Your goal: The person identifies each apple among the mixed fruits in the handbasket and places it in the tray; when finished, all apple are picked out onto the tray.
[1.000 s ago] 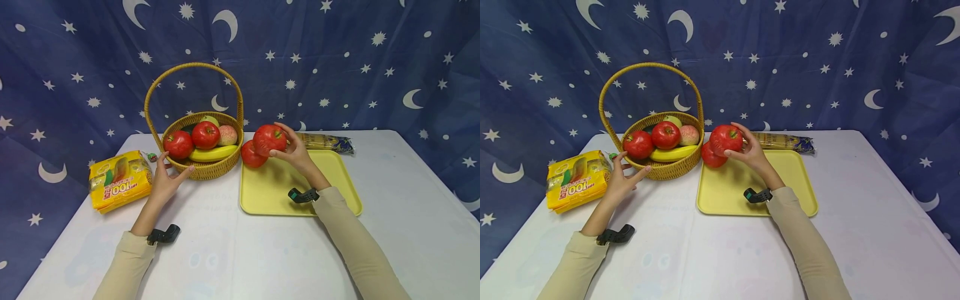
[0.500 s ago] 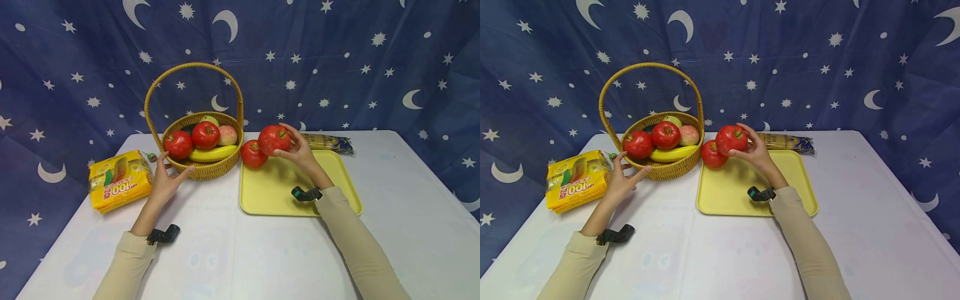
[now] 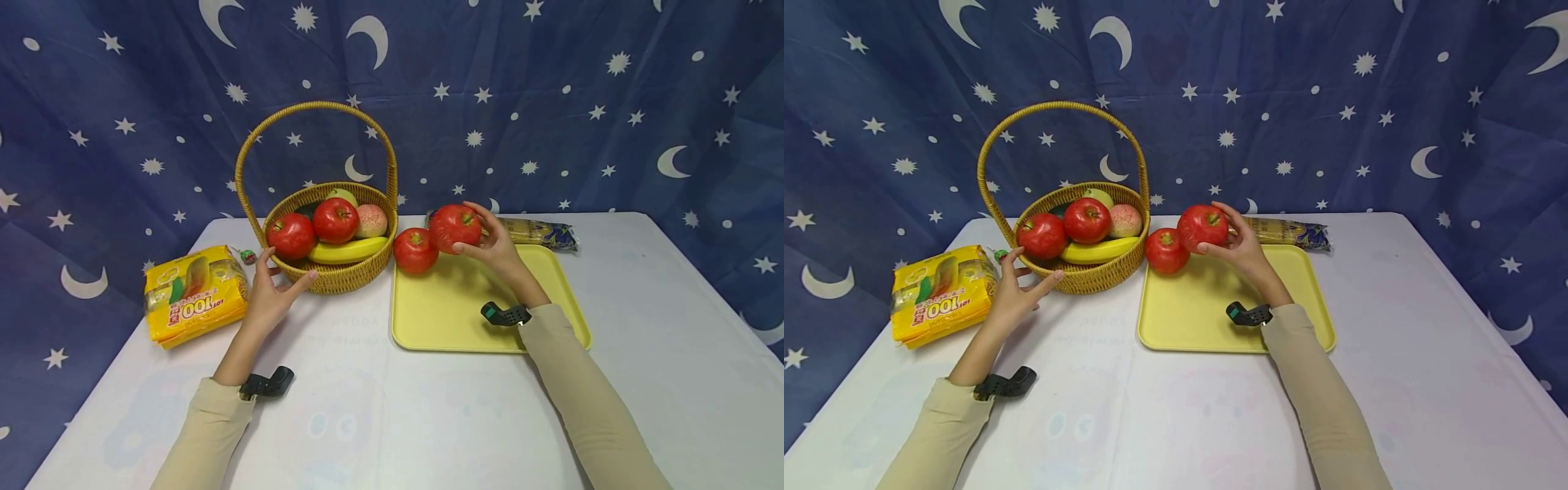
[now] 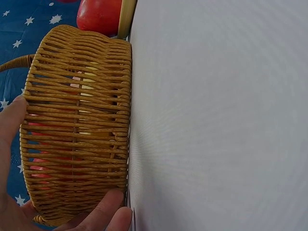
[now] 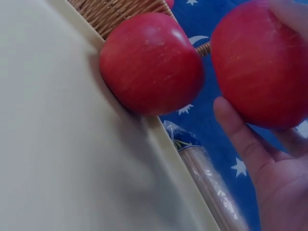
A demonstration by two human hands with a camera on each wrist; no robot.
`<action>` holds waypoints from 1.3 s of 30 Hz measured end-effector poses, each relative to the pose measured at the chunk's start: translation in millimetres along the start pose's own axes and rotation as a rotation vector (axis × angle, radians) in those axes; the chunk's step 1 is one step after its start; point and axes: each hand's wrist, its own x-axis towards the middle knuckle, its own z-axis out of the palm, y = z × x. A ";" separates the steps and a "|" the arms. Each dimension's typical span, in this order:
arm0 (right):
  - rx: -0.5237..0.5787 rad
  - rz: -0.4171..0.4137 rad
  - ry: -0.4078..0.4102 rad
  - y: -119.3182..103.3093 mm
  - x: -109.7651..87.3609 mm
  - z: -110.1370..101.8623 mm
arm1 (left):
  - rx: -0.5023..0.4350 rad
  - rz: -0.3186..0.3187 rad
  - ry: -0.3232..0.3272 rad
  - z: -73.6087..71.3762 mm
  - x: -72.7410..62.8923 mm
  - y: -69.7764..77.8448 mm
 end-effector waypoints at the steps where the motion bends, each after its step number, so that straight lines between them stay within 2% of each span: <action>1: -0.004 0.002 0.003 0.2 0.1 -1.0 | 0.000 0.002 0.001 0.0 0.0 -0.1; 10: -0.034 0.019 0.032 2.7 0.0 -7.4 | 0.007 0.001 0.002 -0.5 -0.9 -0.3; 18: -0.080 0.066 0.038 9.2 0.7 -9.6 | -0.002 -0.002 0.008 -0.1 -1.4 -0.4; 23: -0.095 0.106 0.036 13.2 -1.6 -13.9 | -0.004 -0.005 0.004 0.0 -1.1 -0.7; 39: -0.179 0.145 0.008 18.5 -3.6 -19.7 | 0.001 -0.012 -0.003 0.4 -0.7 -0.7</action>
